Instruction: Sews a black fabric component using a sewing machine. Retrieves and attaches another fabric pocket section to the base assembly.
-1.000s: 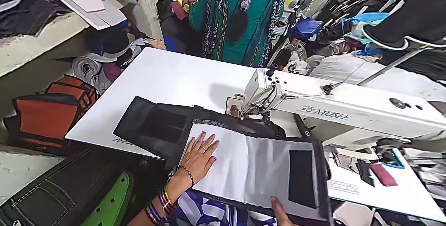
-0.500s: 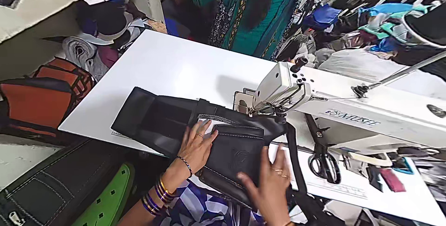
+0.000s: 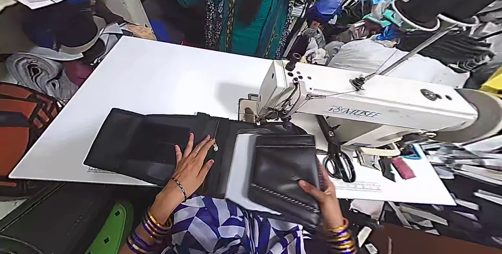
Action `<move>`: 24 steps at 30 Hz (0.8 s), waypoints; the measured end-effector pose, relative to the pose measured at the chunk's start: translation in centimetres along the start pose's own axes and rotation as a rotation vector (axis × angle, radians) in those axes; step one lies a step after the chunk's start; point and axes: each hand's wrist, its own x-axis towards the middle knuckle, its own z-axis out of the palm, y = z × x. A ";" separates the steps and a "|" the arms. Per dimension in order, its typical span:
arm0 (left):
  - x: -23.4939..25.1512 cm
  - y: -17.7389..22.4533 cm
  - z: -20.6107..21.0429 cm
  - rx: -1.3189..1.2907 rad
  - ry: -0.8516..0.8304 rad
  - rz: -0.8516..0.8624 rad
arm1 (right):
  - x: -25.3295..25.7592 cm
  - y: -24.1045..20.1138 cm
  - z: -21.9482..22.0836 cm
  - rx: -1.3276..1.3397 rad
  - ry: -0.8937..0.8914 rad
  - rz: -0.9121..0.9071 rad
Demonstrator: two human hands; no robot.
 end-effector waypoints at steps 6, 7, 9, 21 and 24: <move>5.4 5.8 0.9 0.032 -0.145 0.246 | 2.6 -0.2 -5.4 -0.024 0.004 -0.028; 6.9 6.3 1.6 0.029 -0.190 0.291 | 2.8 -0.4 -5.4 -0.026 -0.009 -0.023; 9.2 6.5 3.2 0.043 -0.272 0.332 | 3.1 -0.6 -5.2 -0.017 -0.017 -0.018; 10.3 6.7 4.4 0.111 -0.456 0.173 | 4.5 -0.6 -5.1 -0.058 -0.056 -0.005; 10.6 7.0 4.4 0.117 -0.456 0.143 | 4.4 -0.5 -5.1 -0.103 -0.042 0.020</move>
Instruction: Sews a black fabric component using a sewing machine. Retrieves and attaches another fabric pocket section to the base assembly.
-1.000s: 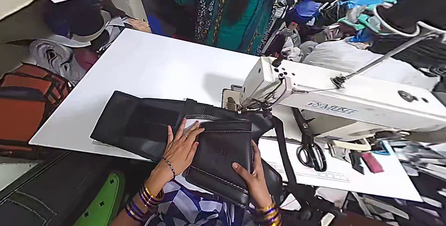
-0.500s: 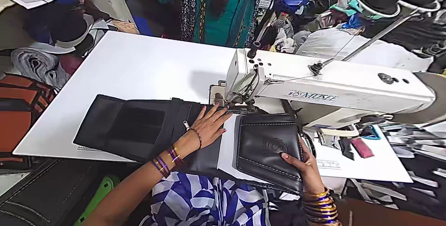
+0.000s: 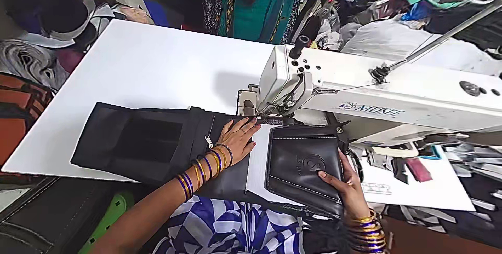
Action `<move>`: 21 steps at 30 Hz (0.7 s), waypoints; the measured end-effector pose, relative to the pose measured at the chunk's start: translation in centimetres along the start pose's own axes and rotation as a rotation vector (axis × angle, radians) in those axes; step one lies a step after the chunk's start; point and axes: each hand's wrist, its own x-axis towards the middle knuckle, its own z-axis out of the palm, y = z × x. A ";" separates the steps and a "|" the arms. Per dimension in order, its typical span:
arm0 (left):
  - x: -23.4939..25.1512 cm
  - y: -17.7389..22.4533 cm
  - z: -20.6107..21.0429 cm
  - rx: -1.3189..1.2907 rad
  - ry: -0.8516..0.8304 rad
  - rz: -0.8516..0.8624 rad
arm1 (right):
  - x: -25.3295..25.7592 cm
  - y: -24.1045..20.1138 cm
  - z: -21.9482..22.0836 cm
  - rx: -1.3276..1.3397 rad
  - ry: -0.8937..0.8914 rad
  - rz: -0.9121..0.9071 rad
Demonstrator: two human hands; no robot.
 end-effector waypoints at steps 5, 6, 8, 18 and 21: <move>0.4 0.0 0.2 0.040 0.055 -0.004 | 0.3 -0.4 0.1 -0.012 0.000 0.024; 0.4 0.1 0.1 0.043 0.061 -0.002 | 0.5 -0.5 0.1 -0.010 0.002 0.023; 0.7 0.1 -0.3 0.050 0.042 -0.013 | 0.8 -0.8 0.2 -0.015 0.002 0.025; -2.7 5.3 2.2 -0.058 -0.034 -0.080 | 2.7 -0.7 -0.3 -0.191 -0.033 0.013; -2.5 5.3 3.2 -0.051 -0.018 -0.089 | 3.1 -1.3 -3.1 -0.702 0.111 -0.196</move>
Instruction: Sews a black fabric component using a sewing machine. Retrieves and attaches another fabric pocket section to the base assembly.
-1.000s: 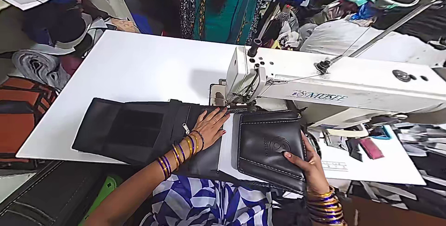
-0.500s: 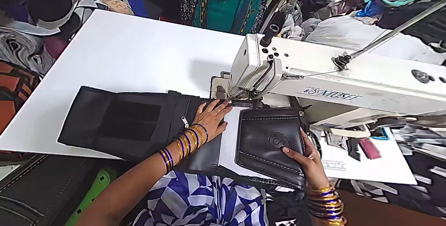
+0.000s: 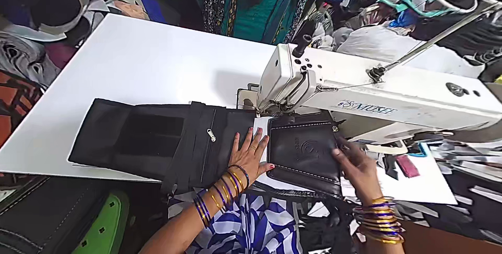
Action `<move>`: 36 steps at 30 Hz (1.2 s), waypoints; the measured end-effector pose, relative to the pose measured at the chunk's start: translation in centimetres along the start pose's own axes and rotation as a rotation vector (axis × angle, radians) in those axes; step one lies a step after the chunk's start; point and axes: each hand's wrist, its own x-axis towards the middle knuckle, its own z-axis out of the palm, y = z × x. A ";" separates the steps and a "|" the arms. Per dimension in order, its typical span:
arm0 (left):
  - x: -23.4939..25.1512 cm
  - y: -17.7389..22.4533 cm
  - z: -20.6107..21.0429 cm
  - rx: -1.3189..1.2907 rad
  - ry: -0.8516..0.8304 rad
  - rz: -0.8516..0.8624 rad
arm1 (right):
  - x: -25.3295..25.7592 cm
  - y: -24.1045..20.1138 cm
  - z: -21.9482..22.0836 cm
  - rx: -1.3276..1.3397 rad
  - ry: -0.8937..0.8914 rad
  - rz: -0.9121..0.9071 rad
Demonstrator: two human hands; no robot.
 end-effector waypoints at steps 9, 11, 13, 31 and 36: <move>-0.2 0.1 0.4 0.043 0.049 0.029 | 2.2 3.7 0.7 -0.590 0.407 0.005; -0.9 0.2 0.9 0.052 0.064 0.042 | 2.2 3.9 0.4 -0.597 0.389 -0.008; -1.4 0.5 1.1 0.063 0.044 0.039 | 2.3 3.7 -0.3 -0.602 0.343 -0.003; -7.6 -7.0 1.8 0.034 0.283 0.647 | -7.9 -4.6 10.3 -0.172 -0.041 -1.028; -7.2 -6.7 3.6 0.164 0.525 0.627 | -8.5 -4.8 10.8 -0.216 0.008 -1.056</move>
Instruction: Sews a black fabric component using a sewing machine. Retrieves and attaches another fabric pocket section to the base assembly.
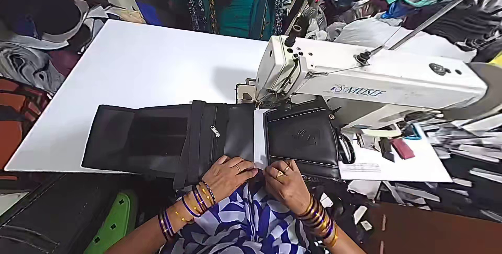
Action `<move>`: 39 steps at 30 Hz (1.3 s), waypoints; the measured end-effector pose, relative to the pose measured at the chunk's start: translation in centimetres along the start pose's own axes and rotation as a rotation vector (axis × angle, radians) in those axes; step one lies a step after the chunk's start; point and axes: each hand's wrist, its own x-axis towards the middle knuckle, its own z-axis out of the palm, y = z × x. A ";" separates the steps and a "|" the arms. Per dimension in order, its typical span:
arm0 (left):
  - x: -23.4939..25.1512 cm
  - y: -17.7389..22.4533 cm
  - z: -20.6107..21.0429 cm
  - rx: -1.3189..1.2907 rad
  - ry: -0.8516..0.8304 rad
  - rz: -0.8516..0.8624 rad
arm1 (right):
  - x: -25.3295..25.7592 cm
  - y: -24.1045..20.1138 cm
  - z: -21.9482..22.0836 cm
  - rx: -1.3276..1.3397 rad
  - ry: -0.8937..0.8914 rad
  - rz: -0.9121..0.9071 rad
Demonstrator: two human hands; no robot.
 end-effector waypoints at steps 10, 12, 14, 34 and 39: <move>2.4 -2.3 -1.0 -0.074 -0.136 -0.023 | 0.7 2.3 1.0 -0.012 -0.039 0.069; 3.3 -3.0 -1.0 -0.087 -0.133 -0.034 | 1.5 3.2 1.4 -0.012 -0.040 0.062; 4.1 -3.7 -0.9 -0.099 -0.132 -0.044 | 2.2 4.1 1.7 -0.008 -0.047 0.060; 10.1 -11.1 -1.1 -0.139 -0.198 -0.072 | 7.8 10.4 4.9 0.067 -0.055 0.123; 9.9 -11.8 -0.1 -0.086 -0.085 -0.021 | 3.5 9.6 -0.3 0.079 0.167 0.419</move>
